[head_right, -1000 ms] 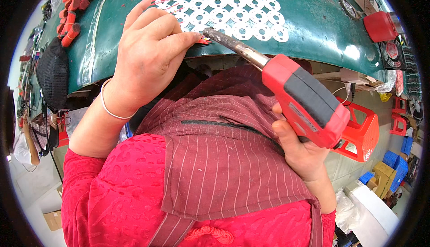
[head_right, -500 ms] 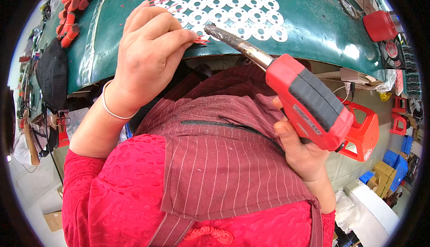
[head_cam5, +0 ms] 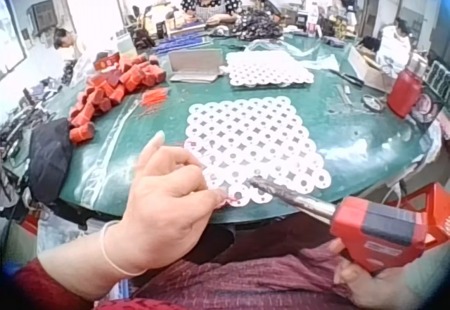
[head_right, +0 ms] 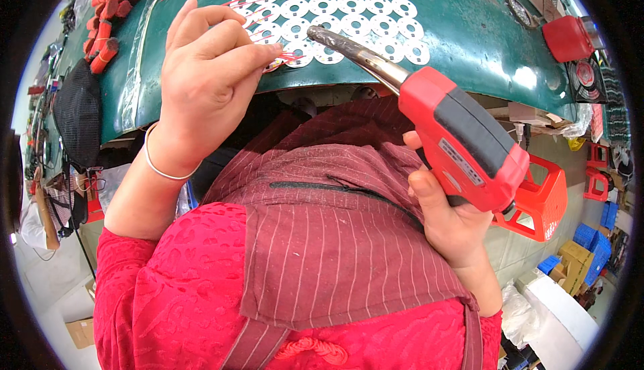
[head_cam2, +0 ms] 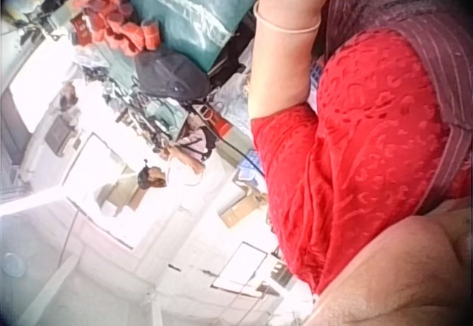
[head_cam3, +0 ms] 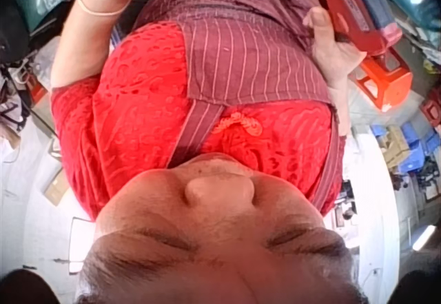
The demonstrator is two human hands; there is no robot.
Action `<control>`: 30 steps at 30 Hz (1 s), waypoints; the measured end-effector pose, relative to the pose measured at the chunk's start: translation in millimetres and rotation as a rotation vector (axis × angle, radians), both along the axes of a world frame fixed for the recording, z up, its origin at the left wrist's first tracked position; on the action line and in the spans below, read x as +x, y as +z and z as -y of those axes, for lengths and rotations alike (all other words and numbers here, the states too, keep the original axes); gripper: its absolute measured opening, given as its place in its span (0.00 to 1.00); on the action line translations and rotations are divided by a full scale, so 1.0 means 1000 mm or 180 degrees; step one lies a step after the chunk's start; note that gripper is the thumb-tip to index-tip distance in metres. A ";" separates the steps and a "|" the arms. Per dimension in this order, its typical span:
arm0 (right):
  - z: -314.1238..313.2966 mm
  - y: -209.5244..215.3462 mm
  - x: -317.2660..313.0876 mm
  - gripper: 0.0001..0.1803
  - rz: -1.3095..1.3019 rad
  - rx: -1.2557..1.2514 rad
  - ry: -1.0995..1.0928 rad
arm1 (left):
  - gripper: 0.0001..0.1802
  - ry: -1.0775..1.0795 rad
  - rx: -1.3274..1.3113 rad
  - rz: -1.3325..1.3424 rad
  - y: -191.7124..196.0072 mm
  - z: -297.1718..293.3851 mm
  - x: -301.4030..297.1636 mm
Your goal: The person assembles small electrical components and red wires into a white circular grid, using a soldering iron.
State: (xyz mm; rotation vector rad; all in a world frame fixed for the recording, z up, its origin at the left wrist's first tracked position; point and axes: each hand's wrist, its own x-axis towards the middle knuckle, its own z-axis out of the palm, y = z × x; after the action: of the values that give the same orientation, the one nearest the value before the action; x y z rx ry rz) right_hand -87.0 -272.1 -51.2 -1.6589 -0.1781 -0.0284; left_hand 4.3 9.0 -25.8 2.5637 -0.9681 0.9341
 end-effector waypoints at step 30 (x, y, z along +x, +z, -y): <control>-0.005 -0.001 0.007 0.21 0.0131 -0.0301 0.0223 | 0.09 -0.0213 -0.0139 -0.0292 -0.016 -0.012 0.014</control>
State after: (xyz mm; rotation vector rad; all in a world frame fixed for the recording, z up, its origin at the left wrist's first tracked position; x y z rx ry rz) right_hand -80.1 -267.6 -51.9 -1.7461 -0.2724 -0.0010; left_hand 18.1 21.3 -42.0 2.4979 -0.9899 0.8036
